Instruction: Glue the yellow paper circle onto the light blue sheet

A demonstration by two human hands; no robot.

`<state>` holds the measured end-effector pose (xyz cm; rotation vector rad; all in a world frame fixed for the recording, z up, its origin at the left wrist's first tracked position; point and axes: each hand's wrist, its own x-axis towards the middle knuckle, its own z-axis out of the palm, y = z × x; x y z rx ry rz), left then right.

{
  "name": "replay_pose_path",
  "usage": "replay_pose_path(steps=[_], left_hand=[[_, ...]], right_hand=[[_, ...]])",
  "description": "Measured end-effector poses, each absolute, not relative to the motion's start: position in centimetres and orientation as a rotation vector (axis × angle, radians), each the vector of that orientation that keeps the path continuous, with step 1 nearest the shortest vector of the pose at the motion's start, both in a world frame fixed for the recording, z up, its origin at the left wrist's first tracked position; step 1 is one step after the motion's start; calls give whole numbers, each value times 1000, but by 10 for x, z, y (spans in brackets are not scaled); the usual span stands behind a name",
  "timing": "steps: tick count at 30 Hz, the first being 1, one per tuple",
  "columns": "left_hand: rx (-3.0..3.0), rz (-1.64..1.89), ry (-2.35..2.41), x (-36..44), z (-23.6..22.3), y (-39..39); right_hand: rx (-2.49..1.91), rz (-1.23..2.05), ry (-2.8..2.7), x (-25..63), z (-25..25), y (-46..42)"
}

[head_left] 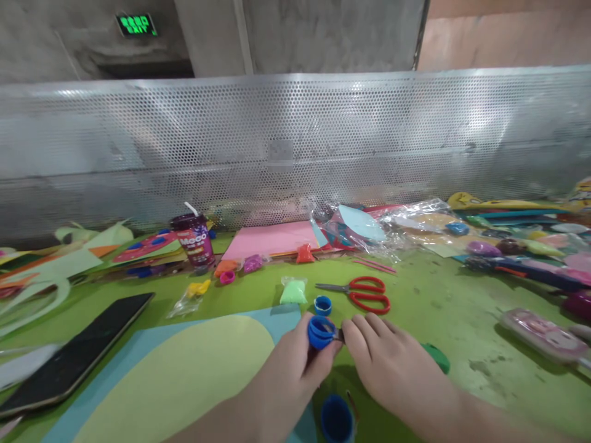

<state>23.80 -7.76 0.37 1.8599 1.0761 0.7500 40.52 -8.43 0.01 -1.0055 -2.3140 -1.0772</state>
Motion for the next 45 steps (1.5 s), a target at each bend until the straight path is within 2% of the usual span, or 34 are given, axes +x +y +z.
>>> replay_pose_path(steps=[11,33,45], left_hand=[[1897,687,1023,232,3,-76],[1999,713,1072,236,1,-76],[1983,751,973,232,4,-77]], right_hand=[[-903,-1014,-2288,406,1,-85],[-993,-1032,-2305,403,-2,-85],[-893,-830,-2358,410,10,-83]])
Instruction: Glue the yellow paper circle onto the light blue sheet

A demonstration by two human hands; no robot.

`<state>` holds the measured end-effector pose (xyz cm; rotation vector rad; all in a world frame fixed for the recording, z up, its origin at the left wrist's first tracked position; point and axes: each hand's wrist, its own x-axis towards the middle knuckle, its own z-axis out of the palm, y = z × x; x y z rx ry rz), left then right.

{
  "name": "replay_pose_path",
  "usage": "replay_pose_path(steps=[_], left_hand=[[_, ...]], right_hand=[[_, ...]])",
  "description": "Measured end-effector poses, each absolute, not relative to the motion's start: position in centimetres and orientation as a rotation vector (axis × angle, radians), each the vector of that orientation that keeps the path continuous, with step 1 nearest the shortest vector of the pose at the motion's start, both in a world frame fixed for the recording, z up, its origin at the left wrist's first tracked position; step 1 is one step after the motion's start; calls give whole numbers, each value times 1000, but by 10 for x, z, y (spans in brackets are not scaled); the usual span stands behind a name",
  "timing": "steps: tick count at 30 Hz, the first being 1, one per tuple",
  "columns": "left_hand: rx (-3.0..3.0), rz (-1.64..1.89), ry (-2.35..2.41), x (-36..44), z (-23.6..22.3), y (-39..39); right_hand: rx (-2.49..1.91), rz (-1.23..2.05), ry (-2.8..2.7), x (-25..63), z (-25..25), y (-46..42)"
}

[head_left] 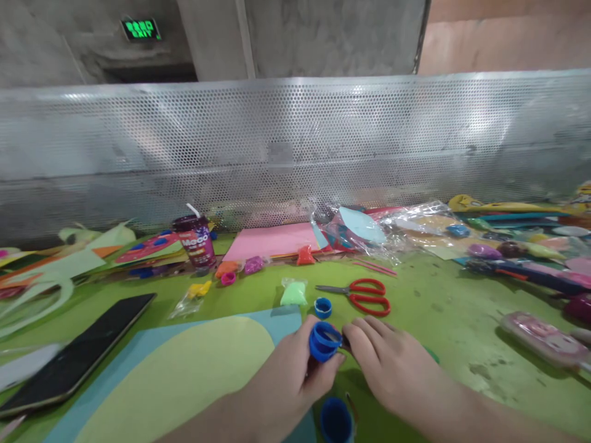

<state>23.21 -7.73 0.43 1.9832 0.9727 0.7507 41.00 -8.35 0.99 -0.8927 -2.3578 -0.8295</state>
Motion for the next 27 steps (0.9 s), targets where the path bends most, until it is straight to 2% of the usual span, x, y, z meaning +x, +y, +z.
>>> replay_pose_path(steps=[6,11,17,27], left_hand=[[1980,725,971,232,7,-77],[1959,778,1014,233,6,-77],[1632,820,759,234,6,-76],[1521,940,889,236,11,-78]], right_hand=[[-883,-803,-2379,409,12,-85],[-873,-956,-2315,410,15,-81],[-892,-1053,-2322,416,15,-76],[-886,-1113,-2333,417,16,-74]])
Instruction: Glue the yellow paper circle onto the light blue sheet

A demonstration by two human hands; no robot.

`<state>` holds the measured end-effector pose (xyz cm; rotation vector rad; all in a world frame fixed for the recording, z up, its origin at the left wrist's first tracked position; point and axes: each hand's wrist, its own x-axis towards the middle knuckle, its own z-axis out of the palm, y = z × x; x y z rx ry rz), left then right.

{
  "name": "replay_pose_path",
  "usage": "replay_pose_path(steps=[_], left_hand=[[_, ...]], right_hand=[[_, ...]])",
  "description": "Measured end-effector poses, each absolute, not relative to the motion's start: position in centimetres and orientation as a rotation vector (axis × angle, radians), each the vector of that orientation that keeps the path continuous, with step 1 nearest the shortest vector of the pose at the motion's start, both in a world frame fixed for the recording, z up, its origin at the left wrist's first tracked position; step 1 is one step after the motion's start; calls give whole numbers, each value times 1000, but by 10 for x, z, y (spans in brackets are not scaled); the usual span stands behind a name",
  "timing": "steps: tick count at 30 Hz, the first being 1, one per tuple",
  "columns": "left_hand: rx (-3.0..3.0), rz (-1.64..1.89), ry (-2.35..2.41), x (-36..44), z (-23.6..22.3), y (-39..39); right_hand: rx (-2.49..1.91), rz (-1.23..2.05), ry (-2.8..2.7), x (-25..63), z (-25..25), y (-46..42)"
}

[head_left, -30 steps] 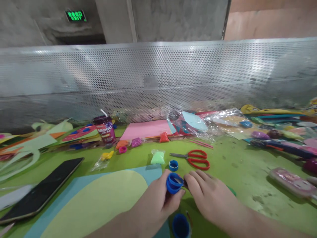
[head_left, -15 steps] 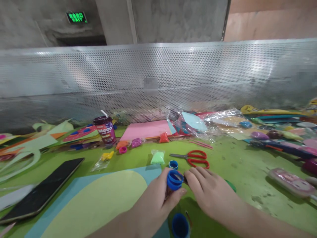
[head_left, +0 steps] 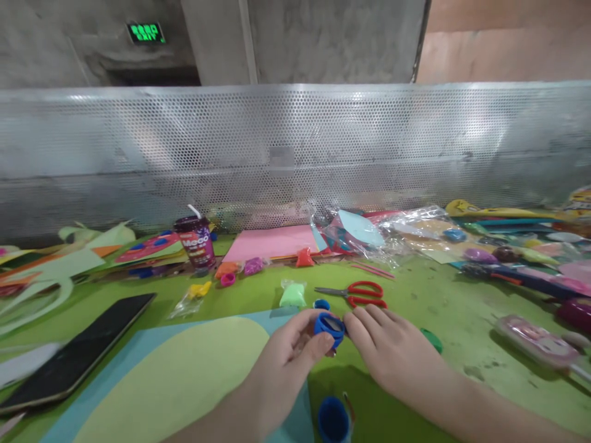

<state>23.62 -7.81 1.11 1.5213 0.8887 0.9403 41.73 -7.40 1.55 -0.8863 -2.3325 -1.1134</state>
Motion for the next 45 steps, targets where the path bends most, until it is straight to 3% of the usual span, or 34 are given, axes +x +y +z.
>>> replay_pose_path(steps=[6,11,22,33,45], left_hand=[[1483,999,885,239,9,-74],[1360,1305,942,222,7,-48],[1670,1224,1022,231,-4,-52],[2163,1026,1208,218,0,-48],[2114,956,1138,219,8,-49]], right_hand=[[-876,-1103,-2363,420,20,-76],[-870,-1027,-2315,429,20,-72],[-934,-828,-2366,419,14,-71],[-979,-957,-2453,427,15,-72],[-958,-1118,-2505,426,17,-73]])
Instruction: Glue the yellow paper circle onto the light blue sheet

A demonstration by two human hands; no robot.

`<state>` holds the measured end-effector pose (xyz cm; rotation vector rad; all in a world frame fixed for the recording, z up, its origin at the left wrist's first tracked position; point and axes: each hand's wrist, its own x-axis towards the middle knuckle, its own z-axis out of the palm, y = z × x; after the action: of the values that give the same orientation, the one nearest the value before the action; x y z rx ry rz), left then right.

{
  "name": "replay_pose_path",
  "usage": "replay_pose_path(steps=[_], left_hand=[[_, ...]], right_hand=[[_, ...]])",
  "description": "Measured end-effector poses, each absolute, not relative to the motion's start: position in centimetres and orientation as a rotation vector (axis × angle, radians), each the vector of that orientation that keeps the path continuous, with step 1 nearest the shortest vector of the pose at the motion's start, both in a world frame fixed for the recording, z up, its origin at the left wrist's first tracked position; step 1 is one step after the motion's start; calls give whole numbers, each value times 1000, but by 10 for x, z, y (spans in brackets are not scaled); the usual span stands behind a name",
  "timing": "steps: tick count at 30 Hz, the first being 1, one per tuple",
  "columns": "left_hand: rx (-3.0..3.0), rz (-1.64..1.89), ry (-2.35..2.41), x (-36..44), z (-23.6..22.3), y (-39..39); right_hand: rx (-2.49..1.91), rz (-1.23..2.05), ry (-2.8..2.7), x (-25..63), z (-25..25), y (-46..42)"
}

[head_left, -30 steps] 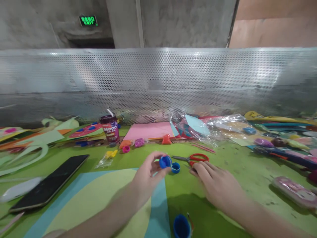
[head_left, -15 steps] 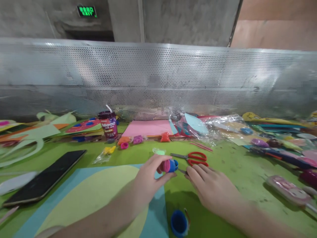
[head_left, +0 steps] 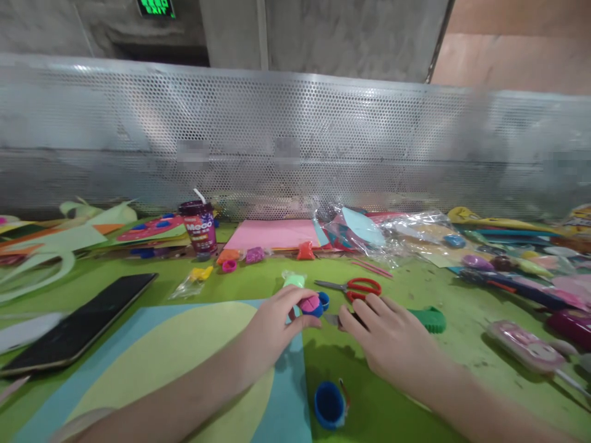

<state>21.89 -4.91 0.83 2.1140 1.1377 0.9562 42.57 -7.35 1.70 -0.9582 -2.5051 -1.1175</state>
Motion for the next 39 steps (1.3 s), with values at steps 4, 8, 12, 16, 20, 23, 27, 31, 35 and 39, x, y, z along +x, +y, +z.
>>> replay_pose_path(steps=[4,8,12,16,20,23,27,31,35,39], left_hand=[[2119,938,1146,218,8,-49],[2119,940,1167,218,8,-49],[2069,928,1190,219,10,-50],[2040,891,1210,219,12,-52],[2006,876,1210,220,13,-53],[2012,861,1206,221,13,-53],[2098,864,1197,221,12,-52],[2207,811,1166,220,10,-52],[2284,752,1144,219,8,-52],[2313,778,1033,218,5,-51]], right_hand=[[-937,-1134,-2513,425,18,-75],[-887,-1130,-2498,425,21,-76],[-888,-1133,-2510,425,20,-77],[-896,-1155,-2500,424,18,-76],[-874,-1167,-2497,424,19,-75],[-887,-1178,-2501,425,19,-75],[-894,-1168,-2529,425,15,-75],[-946,-1169,-2550,423,14,-75],[-949,-1172,-2548,422,16,-75],[-950,-1134,-2574,423,14,-74]])
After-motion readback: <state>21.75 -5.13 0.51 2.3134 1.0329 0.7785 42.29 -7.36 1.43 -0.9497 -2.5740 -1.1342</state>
